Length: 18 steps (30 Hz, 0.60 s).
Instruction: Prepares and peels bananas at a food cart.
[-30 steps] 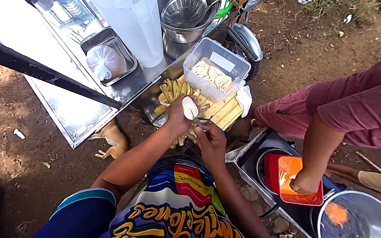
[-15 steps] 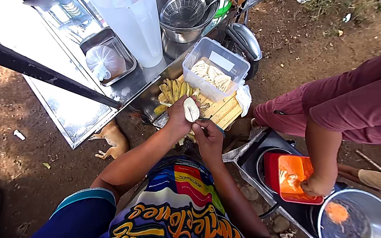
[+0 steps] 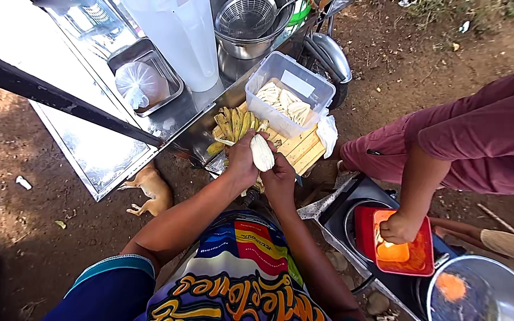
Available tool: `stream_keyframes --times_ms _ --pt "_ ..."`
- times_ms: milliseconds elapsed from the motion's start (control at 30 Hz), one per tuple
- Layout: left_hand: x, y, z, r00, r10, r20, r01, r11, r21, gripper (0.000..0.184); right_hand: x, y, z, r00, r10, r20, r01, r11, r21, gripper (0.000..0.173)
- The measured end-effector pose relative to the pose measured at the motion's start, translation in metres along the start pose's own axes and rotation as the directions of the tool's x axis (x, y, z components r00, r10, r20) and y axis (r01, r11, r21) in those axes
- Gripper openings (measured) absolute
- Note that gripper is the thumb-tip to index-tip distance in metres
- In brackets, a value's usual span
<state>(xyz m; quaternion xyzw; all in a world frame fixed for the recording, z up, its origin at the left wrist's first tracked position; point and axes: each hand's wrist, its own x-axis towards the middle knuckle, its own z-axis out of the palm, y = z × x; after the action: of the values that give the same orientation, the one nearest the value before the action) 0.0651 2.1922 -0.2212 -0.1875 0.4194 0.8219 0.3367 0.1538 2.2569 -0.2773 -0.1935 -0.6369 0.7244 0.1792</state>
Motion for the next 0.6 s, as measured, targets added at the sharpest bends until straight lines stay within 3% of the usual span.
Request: stream_keyframes --times_ms 100,200,300,400,467,500,600 --pt "0.012 0.002 0.001 0.997 -0.005 -0.074 0.002 0.999 -0.041 0.049 -0.008 -0.003 -0.009 0.998 -0.015 0.067 0.015 1.0 0.004 0.004" --pt "0.02 0.008 -0.003 0.989 0.133 -0.058 -0.13 0.99 0.049 0.051 -0.02 -0.006 -0.016 0.983 -0.135 0.124 0.127 0.989 0.073 0.02" --pt "0.023 0.008 -0.008 0.939 0.314 0.142 -0.335 0.927 0.17 0.054 -0.017 -0.009 -0.015 0.991 0.003 0.134 -0.017 0.995 0.103 0.041" --pt "0.015 0.007 -0.016 0.867 0.283 0.41 -0.408 0.876 0.257 0.053 -0.007 -0.014 -0.013 0.992 0.1 0.081 -0.109 0.987 0.115 0.025" --pt "0.011 0.01 -0.023 0.813 0.191 0.551 -0.422 0.844 0.33 0.058 -0.003 -0.018 -0.014 0.999 -0.036 -0.032 0.033 0.996 -0.088 0.021" --pt "0.007 0.012 -0.025 0.82 0.143 0.555 -0.409 0.824 0.392 0.063 -0.002 -0.017 -0.016 0.985 -0.162 -0.065 0.142 0.96 -0.242 0.022" --pt "-0.002 0.011 -0.021 0.939 0.026 0.344 -0.188 0.875 0.446 0.063 0.0 -0.018 -0.025 0.874 -0.482 0.063 0.439 0.726 -0.53 0.022"
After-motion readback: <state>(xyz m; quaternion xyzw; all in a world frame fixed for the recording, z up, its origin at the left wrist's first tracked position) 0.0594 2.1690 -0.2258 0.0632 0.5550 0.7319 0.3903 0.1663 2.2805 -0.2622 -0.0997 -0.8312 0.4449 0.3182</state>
